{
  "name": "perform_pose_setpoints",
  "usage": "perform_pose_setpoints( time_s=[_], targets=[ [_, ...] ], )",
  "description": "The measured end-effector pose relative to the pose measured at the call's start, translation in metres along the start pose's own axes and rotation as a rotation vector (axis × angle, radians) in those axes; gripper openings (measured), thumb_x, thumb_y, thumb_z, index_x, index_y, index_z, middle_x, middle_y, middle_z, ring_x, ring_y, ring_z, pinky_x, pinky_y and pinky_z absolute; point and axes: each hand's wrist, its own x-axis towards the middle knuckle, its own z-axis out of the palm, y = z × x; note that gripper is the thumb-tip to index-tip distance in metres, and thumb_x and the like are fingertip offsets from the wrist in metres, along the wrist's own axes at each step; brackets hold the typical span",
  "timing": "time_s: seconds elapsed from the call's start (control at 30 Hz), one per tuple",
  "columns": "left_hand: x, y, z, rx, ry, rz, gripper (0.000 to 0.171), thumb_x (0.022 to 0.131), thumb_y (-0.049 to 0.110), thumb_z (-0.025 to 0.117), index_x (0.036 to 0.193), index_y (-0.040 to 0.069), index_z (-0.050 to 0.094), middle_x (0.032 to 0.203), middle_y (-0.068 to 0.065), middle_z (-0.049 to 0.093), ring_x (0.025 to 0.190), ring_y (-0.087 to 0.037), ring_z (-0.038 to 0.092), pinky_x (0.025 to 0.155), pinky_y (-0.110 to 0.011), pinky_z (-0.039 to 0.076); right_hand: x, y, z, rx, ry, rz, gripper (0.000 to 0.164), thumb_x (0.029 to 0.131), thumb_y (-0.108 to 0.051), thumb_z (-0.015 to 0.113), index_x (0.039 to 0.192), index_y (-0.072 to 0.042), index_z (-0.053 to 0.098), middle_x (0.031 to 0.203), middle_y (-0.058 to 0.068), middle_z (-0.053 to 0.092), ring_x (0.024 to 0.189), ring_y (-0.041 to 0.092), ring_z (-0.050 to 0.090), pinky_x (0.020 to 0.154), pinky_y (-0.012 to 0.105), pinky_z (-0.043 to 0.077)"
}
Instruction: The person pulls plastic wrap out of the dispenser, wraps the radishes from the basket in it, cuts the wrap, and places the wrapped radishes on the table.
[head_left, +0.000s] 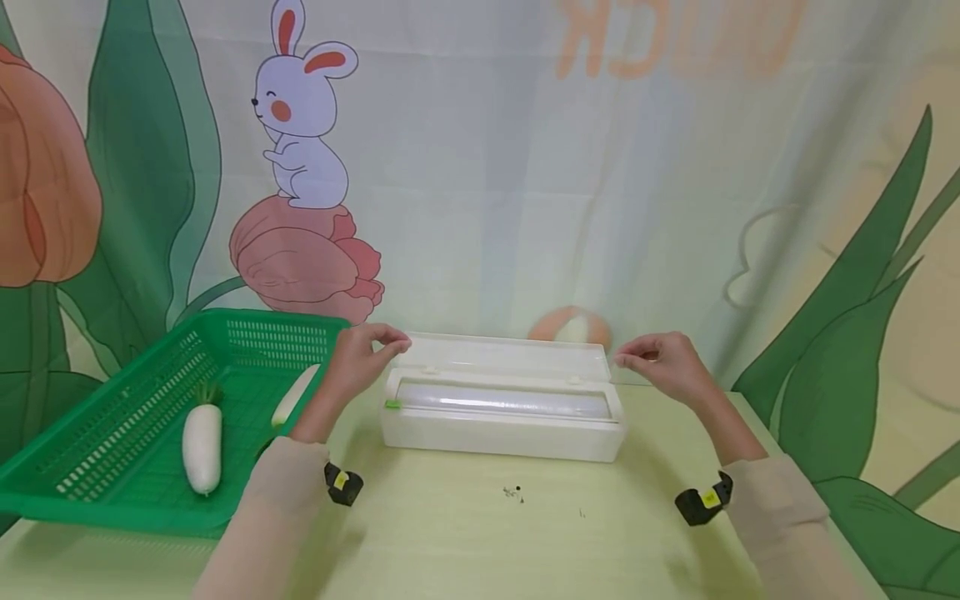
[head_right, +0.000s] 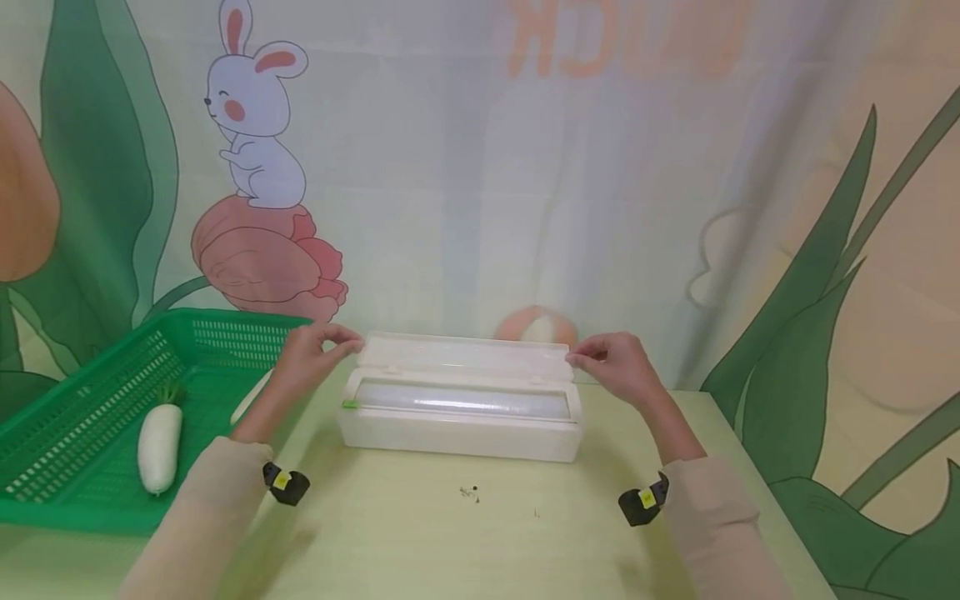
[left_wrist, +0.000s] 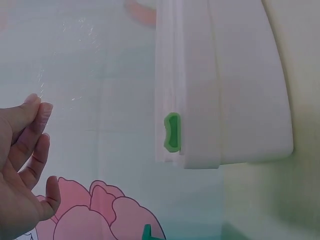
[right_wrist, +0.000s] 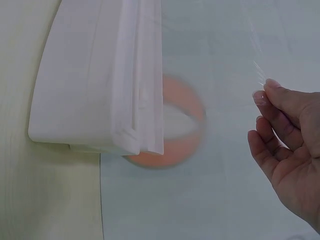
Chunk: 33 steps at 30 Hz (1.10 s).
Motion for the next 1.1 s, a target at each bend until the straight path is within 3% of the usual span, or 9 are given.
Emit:
perform_pose_setpoints(
  time_s=[0.33,0.5,0.8,1.1],
  targets=[
    [0.005,0.009,-0.009,-0.008,0.024,0.021,0.016,0.084,0.017,0.064,0.087,0.003,0.070,0.079,-0.011,0.069,0.064,-0.017,0.048,0.052,-0.024,0.033,0.001,-0.008,-0.010,-0.012,0.037,-0.027,0.024,0.084,-0.020,0.064,0.093,0.002,0.068,0.091,0.018,0.068,0.081,0.024,0.061,0.065,0.024,0.047],
    [0.008,0.013,-0.013,-0.025,0.060,0.068,0.016,0.082,0.015,0.066,0.086,0.000,0.070,0.078,-0.013,0.069,0.069,-0.018,0.053,0.054,-0.023,0.034,0.001,-0.011,-0.016,-0.020,0.050,-0.039,0.025,0.084,-0.021,0.063,0.093,0.002,0.068,0.091,0.017,0.068,0.080,0.022,0.060,0.064,0.024,0.047],
    [0.010,0.027,-0.021,-0.030,0.066,0.077,0.015,0.083,0.014,0.065,0.086,0.000,0.070,0.080,-0.013,0.069,0.068,-0.017,0.051,0.054,-0.023,0.034,0.001,-0.018,-0.026,-0.022,0.087,-0.071,0.025,0.085,-0.021,0.063,0.092,0.002,0.069,0.089,0.017,0.068,0.071,0.003,0.056,0.061,0.020,0.046],
    [0.011,0.036,-0.026,-0.055,0.094,0.099,0.014,0.082,0.012,0.066,0.087,0.000,0.070,0.078,-0.013,0.069,0.063,-0.016,0.051,0.048,-0.022,0.026,0.001,-0.023,-0.034,-0.010,0.115,-0.068,0.028,0.085,-0.026,0.062,0.092,0.000,0.069,0.089,0.017,0.068,0.070,-0.002,0.053,0.061,0.019,0.045]
  ],
)
